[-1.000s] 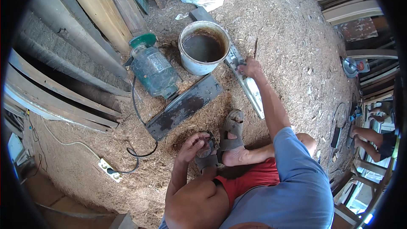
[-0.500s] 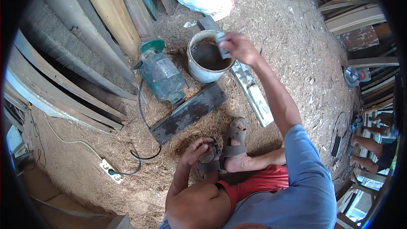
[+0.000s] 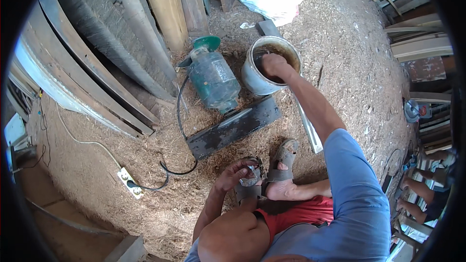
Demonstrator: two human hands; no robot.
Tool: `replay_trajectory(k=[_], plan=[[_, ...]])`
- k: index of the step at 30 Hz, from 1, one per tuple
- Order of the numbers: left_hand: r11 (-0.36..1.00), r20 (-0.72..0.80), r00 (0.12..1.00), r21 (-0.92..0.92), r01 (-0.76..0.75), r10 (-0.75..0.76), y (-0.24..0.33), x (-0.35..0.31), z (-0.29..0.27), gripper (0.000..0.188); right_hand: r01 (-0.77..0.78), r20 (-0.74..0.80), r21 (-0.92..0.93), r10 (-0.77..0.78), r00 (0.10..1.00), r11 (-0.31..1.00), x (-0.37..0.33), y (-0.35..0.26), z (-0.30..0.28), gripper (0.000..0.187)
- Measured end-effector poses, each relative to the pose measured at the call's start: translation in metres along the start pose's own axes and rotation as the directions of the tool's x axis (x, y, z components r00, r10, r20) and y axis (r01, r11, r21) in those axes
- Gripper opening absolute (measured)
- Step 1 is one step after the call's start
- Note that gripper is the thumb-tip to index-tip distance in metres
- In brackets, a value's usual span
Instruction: The person dips a metal blade into a bucket of liquid and then manually secures it onto an electric grinding machine using a bolt.
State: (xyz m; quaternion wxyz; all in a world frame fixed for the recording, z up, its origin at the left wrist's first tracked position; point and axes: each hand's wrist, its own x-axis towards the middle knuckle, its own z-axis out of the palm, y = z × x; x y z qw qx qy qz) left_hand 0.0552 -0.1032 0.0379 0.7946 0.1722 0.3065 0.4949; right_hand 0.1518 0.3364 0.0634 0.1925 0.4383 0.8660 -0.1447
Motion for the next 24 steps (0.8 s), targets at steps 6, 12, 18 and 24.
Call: replay_trajectory(k=[6, 12, 18, 24], plan=[[0.989, -0.105, 0.994, 0.151, -0.001, 0.017, 0.008, -0.007, -0.005, 0.025, 0.183, -0.306, 0.744, 0.084, 0.948, 0.642, -0.087, -0.017, -0.052, 0.021], [0.868, -0.212, 0.954, 0.490, -0.084, 0.212, 0.049, 0.015, 0.018, 0.022, 0.236, -0.239, 0.963, 0.008, 0.971, 0.128, -0.176, -0.057, -0.045, 0.011], [0.811, -0.383, 0.753, 0.485, -0.329, 0.535, 0.072, 0.043, 0.052, 0.025, 0.148, -0.156, 0.985, -0.086, 0.984, -0.091, -0.214, -0.109, 0.023, 0.012], [0.844, -0.415, 0.758, 0.425, -0.328, 0.504, 0.066, 0.034, 0.043, 0.010, 0.137, -0.145, 0.986, -0.087, 0.986, -0.091, -0.233, -0.130, 0.055, 0.014]])
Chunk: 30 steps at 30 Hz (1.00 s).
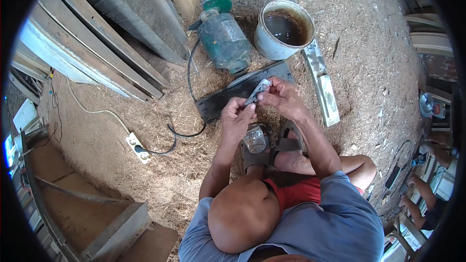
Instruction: The person dips a metal blade into a bucket of liquid and then manually secures it onto an electric grinding machine using a bolt.
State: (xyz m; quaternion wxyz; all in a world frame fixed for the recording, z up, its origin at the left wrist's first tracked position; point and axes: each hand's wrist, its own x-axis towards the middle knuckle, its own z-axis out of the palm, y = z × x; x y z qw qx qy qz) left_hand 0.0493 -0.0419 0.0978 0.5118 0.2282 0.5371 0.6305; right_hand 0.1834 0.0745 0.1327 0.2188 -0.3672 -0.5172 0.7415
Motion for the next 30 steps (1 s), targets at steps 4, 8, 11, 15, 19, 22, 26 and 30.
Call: replay_trajectory(k=[4, 8, 11, 15, 19, 22, 26, 30], plan=[[0.969, 0.040, 0.999, 0.247, -0.031, 0.021, 0.000, -0.003, -0.010, 0.009, -0.027, -0.058, -0.274, 0.012, 0.998, 0.961, -0.001, 0.005, -0.001, 0.019], [0.964, 0.045, 0.998, 0.265, 0.024, -0.037, 0.003, -0.002, -0.015, 0.010, -0.101, -0.090, -0.093, 0.093, 0.992, 0.991, -0.002, 0.011, -0.004, 0.025], [0.969, 0.065, 0.997, 0.247, 0.032, -0.049, 0.001, -0.001, -0.016, 0.009, -0.185, -0.144, 0.075, 0.194, 0.970, 0.980, -0.009, 0.011, -0.006, 0.030], [0.971, 0.080, 0.996, 0.238, 0.022, -0.042, -0.001, -0.004, -0.017, 0.008, -0.276, -0.080, 0.316, 0.316, 0.946, 0.908, -0.021, 0.022, -0.017, 0.027], [0.975, 0.095, 0.995, 0.224, -0.001, -0.021, -0.009, -0.003, -0.014, 0.015, -0.334, 0.060, 0.557, 0.364, 0.929, 0.761, -0.045, 0.018, -0.024, 0.016], [0.998, 0.072, 0.997, 0.056, 0.002, -0.006, -0.017, 0.000, -0.001, 0.021, -0.316, 0.108, 0.598, 0.317, 0.942, 0.737, -0.064, 0.016, -0.022, 0.012], [0.993, 0.130, 0.992, -0.120, 0.016, 0.000, -0.032, 0.003, 0.020, 0.020, -0.156, -0.036, 0.560, 0.212, 0.977, 0.813, -0.091, 0.020, -0.010, 0.017], [0.960, 0.202, 0.968, -0.206, 0.188, -0.146, -0.039, -0.001, 0.036, 0.016, 0.022, -0.178, 0.558, 0.094, 0.980, 0.829, -0.108, 0.018, -0.004, 0.015]])
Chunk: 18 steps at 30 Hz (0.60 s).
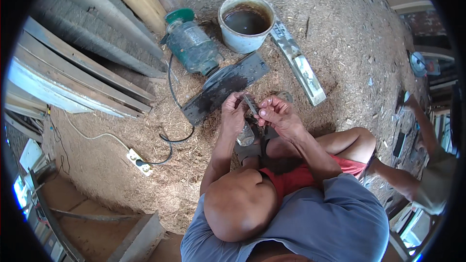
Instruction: The person dips a metal blade into a bucket of liquid and then manually secures it onto an electric grinding machine using a bolt.
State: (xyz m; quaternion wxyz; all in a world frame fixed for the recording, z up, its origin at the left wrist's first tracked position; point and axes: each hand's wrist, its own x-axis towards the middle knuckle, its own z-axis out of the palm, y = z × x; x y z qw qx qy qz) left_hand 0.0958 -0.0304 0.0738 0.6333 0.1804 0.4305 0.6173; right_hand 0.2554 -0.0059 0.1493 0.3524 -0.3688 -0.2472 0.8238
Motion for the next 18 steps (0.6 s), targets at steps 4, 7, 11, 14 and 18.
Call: replay_trajectory(k=[4, 7, 11, 14, 18], plan=[[0.997, 0.071, 0.996, -0.035, 0.064, -0.062, -0.004, 0.001, 0.014, 0.013, 0.082, -0.013, 0.015, -0.082, 0.997, 0.997, -0.009, -0.008, -0.001, 0.012], [0.994, 0.085, 0.992, -0.049, 0.097, -0.093, -0.002, -0.002, 0.028, 0.010, 0.090, -0.003, 0.006, -0.090, 0.996, 0.996, -0.017, -0.012, -0.008, 0.009], [0.991, 0.092, 0.988, -0.044, 0.128, -0.124, 0.000, -0.003, 0.042, 0.008, 0.121, -0.036, -0.018, -0.121, 0.992, 0.993, -0.029, -0.022, -0.006, 0.008], [0.990, 0.155, 0.980, -0.043, 0.132, -0.124, 0.002, 0.000, 0.048, 0.008, 0.142, -0.047, -0.014, -0.142, 0.989, 0.990, -0.035, -0.026, -0.008, 0.008], [0.991, 0.176, 0.977, -0.016, 0.130, -0.125, 0.002, 0.001, 0.062, 0.007, 0.188, -0.063, 0.030, -0.185, 0.981, 0.982, -0.045, -0.034, -0.008, 0.008]])
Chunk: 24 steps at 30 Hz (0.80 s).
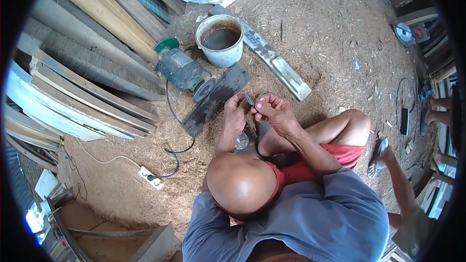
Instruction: The person dips a metal blade into a bucket of liquid and then manually secures it onto an electric grinding machine using a bolt.
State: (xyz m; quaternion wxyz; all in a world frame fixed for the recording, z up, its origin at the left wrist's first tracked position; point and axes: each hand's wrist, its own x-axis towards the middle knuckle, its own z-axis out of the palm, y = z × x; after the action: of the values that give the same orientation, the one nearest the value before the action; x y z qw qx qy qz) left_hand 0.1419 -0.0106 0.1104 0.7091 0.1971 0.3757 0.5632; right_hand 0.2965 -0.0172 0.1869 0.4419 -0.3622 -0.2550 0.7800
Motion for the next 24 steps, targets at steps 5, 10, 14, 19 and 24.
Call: replay_trajectory(k=[5, 10, 14, 19, 24], plan=[[0.999, 0.036, 0.999, 0.033, 0.017, -0.018, 0.005, -0.003, 0.009, 0.005, 0.012, -0.007, 0.004, -0.012, 1.000, 1.000, -0.005, -0.004, -0.002, 0.009], [0.999, 0.027, 0.999, 0.042, 0.021, -0.023, 0.006, -0.002, 0.009, 0.006, 0.014, -0.026, -0.026, -0.015, 1.000, 1.000, -0.009, -0.007, 0.000, 0.011], [0.999, 0.038, 0.999, 0.041, 0.031, -0.033, 0.007, -0.003, 0.009, 0.007, -0.002, -0.044, -0.020, 0.002, 0.999, 1.000, -0.014, -0.015, 0.009, 0.010], [0.999, 0.040, 0.999, 0.033, 0.013, -0.014, 0.008, -0.002, 0.006, 0.007, -0.002, -0.048, -0.025, 0.001, 0.999, 1.000, -0.014, -0.015, 0.013, 0.010], [0.999, 0.040, 0.999, 0.029, 0.026, -0.027, 0.009, -0.002, 0.006, 0.008, -0.014, -0.063, -0.043, 0.012, 0.998, 0.999, -0.012, -0.011, 0.011, 0.010]])
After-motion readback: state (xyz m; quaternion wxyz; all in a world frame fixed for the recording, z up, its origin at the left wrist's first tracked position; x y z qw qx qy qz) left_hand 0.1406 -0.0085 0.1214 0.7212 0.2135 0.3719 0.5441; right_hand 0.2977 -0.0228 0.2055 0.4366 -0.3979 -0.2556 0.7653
